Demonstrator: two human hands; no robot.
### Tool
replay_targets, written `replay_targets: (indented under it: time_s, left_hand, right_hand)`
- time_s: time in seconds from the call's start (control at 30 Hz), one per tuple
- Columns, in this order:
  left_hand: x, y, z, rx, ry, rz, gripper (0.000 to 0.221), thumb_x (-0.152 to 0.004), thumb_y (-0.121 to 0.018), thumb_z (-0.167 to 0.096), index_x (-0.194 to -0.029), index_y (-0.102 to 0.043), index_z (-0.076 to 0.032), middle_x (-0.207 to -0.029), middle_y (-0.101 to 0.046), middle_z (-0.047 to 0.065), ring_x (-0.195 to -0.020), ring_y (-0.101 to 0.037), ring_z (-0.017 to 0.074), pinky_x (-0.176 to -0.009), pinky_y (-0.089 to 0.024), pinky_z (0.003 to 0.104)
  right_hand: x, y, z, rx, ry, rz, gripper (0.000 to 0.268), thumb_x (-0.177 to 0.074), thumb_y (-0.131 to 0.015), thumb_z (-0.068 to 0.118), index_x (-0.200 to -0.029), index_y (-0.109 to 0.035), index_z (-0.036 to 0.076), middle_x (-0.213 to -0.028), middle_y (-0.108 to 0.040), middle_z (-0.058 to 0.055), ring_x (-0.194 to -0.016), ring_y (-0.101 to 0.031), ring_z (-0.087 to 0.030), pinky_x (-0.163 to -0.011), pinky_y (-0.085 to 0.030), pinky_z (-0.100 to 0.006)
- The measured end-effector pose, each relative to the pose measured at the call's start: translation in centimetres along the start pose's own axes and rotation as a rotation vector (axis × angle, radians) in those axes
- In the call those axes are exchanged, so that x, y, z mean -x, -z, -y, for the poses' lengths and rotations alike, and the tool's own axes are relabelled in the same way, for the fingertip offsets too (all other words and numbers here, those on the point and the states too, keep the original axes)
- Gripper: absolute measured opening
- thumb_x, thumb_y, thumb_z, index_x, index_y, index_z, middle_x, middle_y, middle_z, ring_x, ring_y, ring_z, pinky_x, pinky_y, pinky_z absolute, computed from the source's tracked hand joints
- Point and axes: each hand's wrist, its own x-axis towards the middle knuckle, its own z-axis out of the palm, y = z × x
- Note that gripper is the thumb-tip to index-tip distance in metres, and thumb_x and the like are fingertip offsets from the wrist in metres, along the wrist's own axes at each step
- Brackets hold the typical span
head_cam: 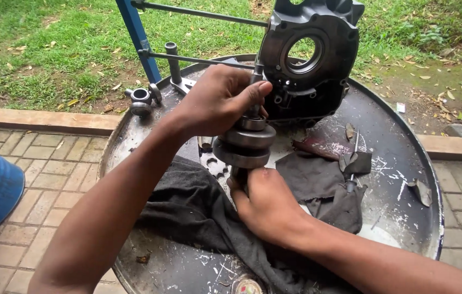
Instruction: Attempting to insert a small metal pin into a motorcycle crankshaft assembly over an engine casing.
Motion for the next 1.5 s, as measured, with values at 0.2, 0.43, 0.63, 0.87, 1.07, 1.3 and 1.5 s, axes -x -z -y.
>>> replay_targets:
  time_s: [0.2, 0.43, 0.63, 0.87, 1.07, 1.3, 1.5]
  left_hand:
    - [0.4, 1.0, -1.7, -0.171, 0.024, 0.064, 0.037, -0.101, -0.062, -0.031, -0.072, -0.068, -0.009, -0.075, -0.080, 0.003, -0.055, -0.059, 0.0060, -0.046, -0.042, 0.026]
    - [1.0, 2.5, -1.9, -0.208, -0.035, 0.171, 0.045, -0.102, -0.063, -0.035, -0.065, -0.055, -0.010, -0.063, -0.063, -0.002, -0.058, -0.048, 0.0050, -0.049, -0.036, 0.027]
    - [1.6, 3.2, -3.5, -0.175, -0.121, 0.252, 0.035, -0.099, -0.061, -0.034, -0.074, -0.065, -0.009, -0.083, -0.082, 0.003, -0.071, -0.073, 0.0074, -0.055, -0.055, 0.026]
    - [2.4, 2.6, -3.6, -0.423, -0.372, 0.067, 0.043, -0.106, -0.065, -0.026, -0.073, -0.045, -0.008, -0.058, -0.038, 0.003, -0.054, -0.030, 0.0177, -0.050, -0.025, 0.037]
    - [1.4, 0.5, -2.1, -0.448, -0.480, -0.001, 0.034, -0.105, -0.062, -0.027, -0.081, -0.047, -0.009, -0.060, -0.049, 0.003, -0.053, -0.046, 0.0212, -0.070, -0.045, 0.042]
    - [1.6, 0.1, -3.1, -0.442, -0.512, 0.048, 0.033, -0.106, -0.063, -0.023, -0.080, -0.047, -0.009, -0.058, -0.037, 0.001, -0.051, -0.034, 0.0201, -0.061, -0.038, 0.040]
    - [2.1, 1.4, -4.6, -0.365, -0.514, 0.086, 0.020, -0.103, -0.064, -0.018, -0.090, -0.056, -0.006, -0.068, -0.058, 0.006, -0.061, -0.052, 0.0245, -0.057, -0.039, 0.040]
  right_hand:
    - [1.0, 0.9, 1.6, 0.054, -0.044, 0.105, 0.034, -0.093, -0.061, 0.039, -0.079, -0.063, 0.008, -0.079, -0.073, -0.017, -0.073, -0.065, -0.039, -0.070, -0.048, -0.048]
    - [1.7, 1.1, 2.1, 0.127, 0.071, 0.196, 0.033, -0.094, -0.061, 0.041, -0.090, -0.065, 0.009, -0.093, -0.073, -0.019, -0.084, -0.068, -0.044, -0.074, -0.054, -0.052]
    - [1.9, 0.2, 1.0, 0.180, 0.222, 0.179, 0.045, -0.096, -0.057, 0.043, -0.124, -0.053, 0.008, -0.116, -0.064, -0.025, -0.101, -0.060, -0.049, -0.085, -0.050, -0.058]
    - [1.5, 1.8, 0.8, 0.301, 0.298, 0.115, 0.070, -0.093, -0.065, 0.047, -0.139, -0.040, 0.001, -0.133, -0.051, -0.029, -0.115, -0.051, -0.050, -0.085, -0.051, -0.065]
    - [0.5, 6.5, -0.2, 0.597, 0.292, 0.245, 0.086, -0.097, -0.063, 0.062, -0.154, -0.026, 0.009, -0.159, -0.019, -0.022, -0.142, -0.013, -0.044, -0.104, -0.020, -0.071]
    - [0.3, 8.6, -0.9, 0.665, 0.225, 0.410, 0.091, -0.095, -0.067, 0.062, -0.161, -0.024, 0.016, -0.165, -0.019, -0.017, -0.149, -0.013, -0.036, -0.116, -0.002, -0.076]
    - [2.4, 13.6, 4.6, 0.591, -0.158, 0.456, 0.043, -0.093, -0.068, 0.060, -0.095, -0.068, 0.017, -0.097, -0.076, -0.003, -0.088, -0.074, -0.025, -0.080, -0.055, -0.040]
